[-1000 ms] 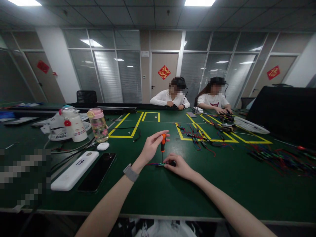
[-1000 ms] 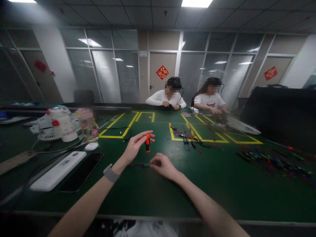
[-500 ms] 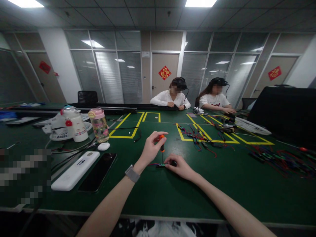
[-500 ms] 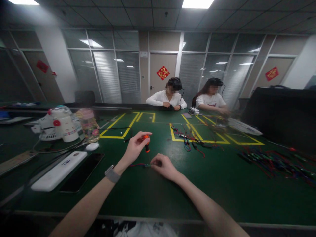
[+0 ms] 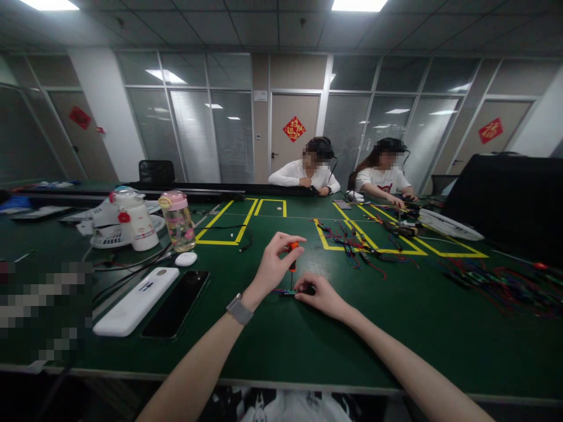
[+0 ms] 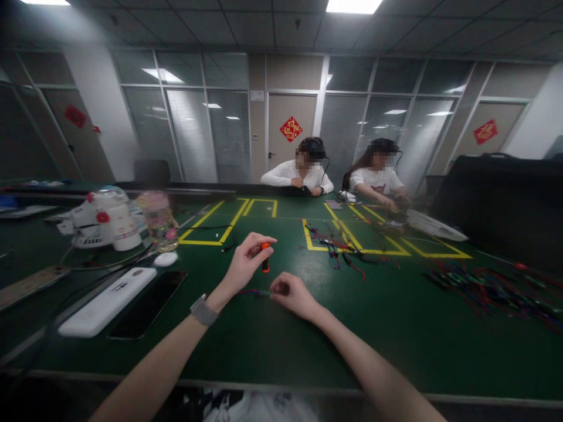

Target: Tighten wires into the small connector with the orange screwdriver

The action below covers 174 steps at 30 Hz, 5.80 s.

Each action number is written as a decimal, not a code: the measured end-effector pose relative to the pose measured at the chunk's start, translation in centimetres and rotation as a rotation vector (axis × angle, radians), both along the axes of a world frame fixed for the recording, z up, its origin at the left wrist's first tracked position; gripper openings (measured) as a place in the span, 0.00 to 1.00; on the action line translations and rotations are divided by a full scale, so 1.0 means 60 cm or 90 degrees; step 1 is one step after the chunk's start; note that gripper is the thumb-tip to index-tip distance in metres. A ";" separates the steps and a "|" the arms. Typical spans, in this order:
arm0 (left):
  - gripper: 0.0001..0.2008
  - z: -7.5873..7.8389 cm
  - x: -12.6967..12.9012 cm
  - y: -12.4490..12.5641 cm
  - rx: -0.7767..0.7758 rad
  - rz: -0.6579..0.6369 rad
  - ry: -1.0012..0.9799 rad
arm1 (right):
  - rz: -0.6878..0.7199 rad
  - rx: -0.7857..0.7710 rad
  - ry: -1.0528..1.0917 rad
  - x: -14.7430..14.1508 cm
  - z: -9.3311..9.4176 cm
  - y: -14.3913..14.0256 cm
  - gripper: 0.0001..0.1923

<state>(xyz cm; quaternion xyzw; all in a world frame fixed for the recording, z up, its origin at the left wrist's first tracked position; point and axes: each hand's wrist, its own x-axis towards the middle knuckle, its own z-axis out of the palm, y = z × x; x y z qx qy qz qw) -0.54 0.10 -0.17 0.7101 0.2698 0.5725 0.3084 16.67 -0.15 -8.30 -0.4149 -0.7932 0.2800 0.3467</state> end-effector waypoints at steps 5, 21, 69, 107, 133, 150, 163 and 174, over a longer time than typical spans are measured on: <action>0.16 0.005 -0.003 0.001 -0.077 -0.099 -0.027 | 0.000 -0.009 0.003 -0.001 0.002 0.001 0.05; 0.10 -0.004 -0.001 -0.004 0.024 0.035 -0.004 | 0.010 0.010 -0.024 0.000 0.003 0.001 0.03; 0.16 -0.007 0.001 0.000 -0.019 -0.032 -0.026 | 0.046 0.051 -0.034 0.006 0.001 0.002 0.03; 0.13 -0.009 0.001 -0.001 0.052 0.092 0.041 | 0.037 0.042 -0.050 0.007 0.003 -0.001 0.04; 0.13 -0.005 -0.003 -0.004 0.093 0.123 0.074 | 0.027 0.049 -0.055 0.006 0.005 -0.002 0.06; 0.11 -0.009 -0.006 0.005 0.090 0.199 0.065 | 0.035 0.057 -0.072 0.004 0.004 -0.002 0.05; 0.11 -0.003 -0.004 -0.002 0.088 0.153 0.070 | 0.036 0.050 -0.062 0.005 0.009 -0.004 0.05; 0.15 -0.009 0.002 -0.003 0.073 0.098 0.085 | 0.039 0.073 -0.056 0.003 0.006 -0.005 0.04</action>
